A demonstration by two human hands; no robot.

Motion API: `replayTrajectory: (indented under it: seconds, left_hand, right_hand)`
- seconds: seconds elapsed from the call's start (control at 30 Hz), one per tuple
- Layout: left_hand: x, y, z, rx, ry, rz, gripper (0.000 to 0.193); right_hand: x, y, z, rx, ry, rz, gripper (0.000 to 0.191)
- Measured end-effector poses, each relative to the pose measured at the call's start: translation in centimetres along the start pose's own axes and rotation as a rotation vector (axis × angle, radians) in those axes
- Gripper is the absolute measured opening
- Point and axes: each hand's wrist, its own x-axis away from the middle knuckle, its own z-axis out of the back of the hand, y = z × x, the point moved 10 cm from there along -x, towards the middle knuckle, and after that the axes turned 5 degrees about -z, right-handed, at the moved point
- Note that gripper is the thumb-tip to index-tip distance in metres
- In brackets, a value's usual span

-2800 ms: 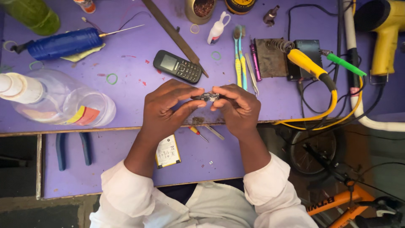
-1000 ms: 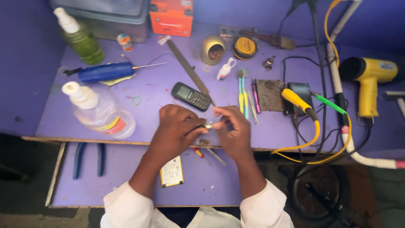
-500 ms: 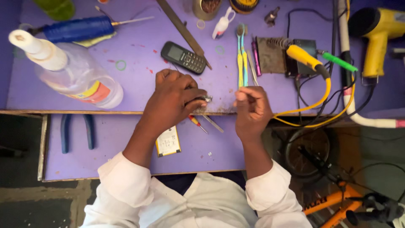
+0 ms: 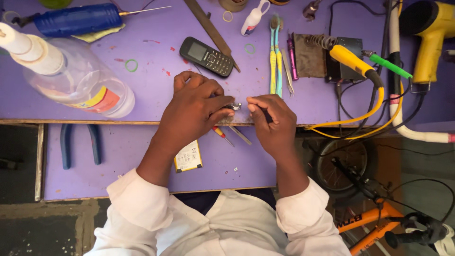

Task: The person holds a small electronic component with tweezers and uses a soldering iron to apply heat and solder to its contacts. The person cleans the soldering iron tip on a metal file before beginning the soldering process.

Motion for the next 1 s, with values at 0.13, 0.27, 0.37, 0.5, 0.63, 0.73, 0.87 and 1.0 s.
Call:
replayTrajectory:
  seconds: [0.13,0.27,0.37,0.5,0.63,0.73,0.87,1.0]
  left_hand:
    - [-0.19,0.14,-0.01,0.001,-0.001,0.007,0.027]
    - [-0.14,0.20,0.12,0.018,0.001,0.012,0.025]
    - [-0.11,0.17,0.17,0.018,0.009,0.008,0.025]
    - [0.05,0.02,0.19,0.035,0.015,0.012,0.025]
    - [0.08,0.10,0.09,0.011,0.010,0.002,0.026]
    - [0.08,0.10,-0.05,0.000,-0.002,-0.001,0.026]
    - [0.16,0.09,-0.34,-0.002,-0.020,0.001,0.026]
    - [0.13,0.19,-0.66,-0.045,-0.040,-0.009,0.024]
  right_hand:
    - [0.25,-0.38,0.20,-0.001,0.016,0.064,0.012]
    - [0.52,-0.49,0.13,0.031,0.036,0.074,0.012]
    - [0.61,-0.33,0.01,0.037,0.054,0.064,0.013]
    - [0.70,-0.51,0.03,0.046,0.087,0.098,0.013]
    - [0.75,-0.34,-0.06,0.056,0.087,0.086,0.013]
    - [0.79,-0.27,-0.06,0.052,0.091,0.082,0.013]
    - [0.88,-0.16,0.04,0.053,0.100,0.079,0.013]
    - [0.97,-0.31,0.15,0.023,0.102,0.096,0.013]
